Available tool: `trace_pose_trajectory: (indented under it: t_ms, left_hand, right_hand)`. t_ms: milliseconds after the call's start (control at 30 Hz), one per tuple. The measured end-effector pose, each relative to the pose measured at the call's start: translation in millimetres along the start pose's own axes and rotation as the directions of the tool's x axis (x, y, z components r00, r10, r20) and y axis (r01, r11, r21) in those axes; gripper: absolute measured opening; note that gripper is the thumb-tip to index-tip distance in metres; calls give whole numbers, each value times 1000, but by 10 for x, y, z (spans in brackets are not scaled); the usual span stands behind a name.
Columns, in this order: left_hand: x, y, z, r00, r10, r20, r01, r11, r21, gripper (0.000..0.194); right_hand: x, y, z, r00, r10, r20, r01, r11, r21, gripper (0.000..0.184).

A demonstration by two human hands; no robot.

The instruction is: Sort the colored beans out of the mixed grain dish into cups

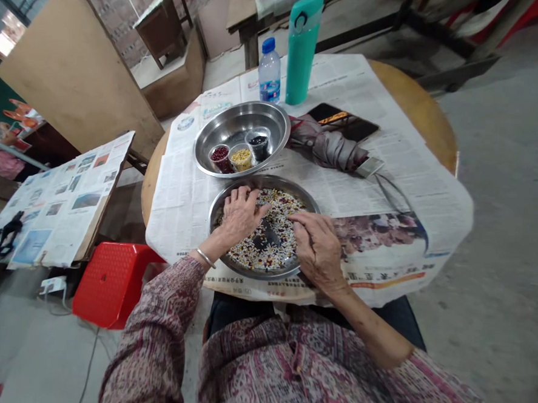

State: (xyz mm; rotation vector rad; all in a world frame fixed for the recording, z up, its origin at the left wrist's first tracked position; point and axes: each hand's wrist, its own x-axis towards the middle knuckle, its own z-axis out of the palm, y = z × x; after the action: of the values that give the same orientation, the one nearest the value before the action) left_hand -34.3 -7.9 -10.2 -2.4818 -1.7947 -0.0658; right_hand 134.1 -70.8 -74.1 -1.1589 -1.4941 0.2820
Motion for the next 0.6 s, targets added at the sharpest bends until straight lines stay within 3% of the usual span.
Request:
trace_pose_trajectory:
  t_ms: [133, 267, 333, 467, 600]
  left_hand:
    - [110, 227, -3, 991, 112, 71, -104, 989, -105, 60]
    - [144, 379, 18, 931, 346, 115, -312, 919, -240, 39]
    - [116, 381, 24, 900, 414, 137, -362, 884, -297, 28]
    - [-79, 199, -44, 889, 420, 180, -362, 888, -282, 18]
    - [-369, -100, -177, 938, 289, 190, -266, 954, -138, 17]
  right_hand:
    - [-8, 14, 12, 1000, 22, 0, -22, 1000, 3, 28]
    - [-6, 8, 5, 999, 43, -14, -42, 999, 32, 32]
    - [-2, -1, -1, 998, 53, -18, -52, 998, 44, 31]
    - [1, -5, -3, 998, 70, -5, -70, 997, 36, 30]
    - [-4, 4, 7, 997, 83, -2, -83, 996, 23, 29]
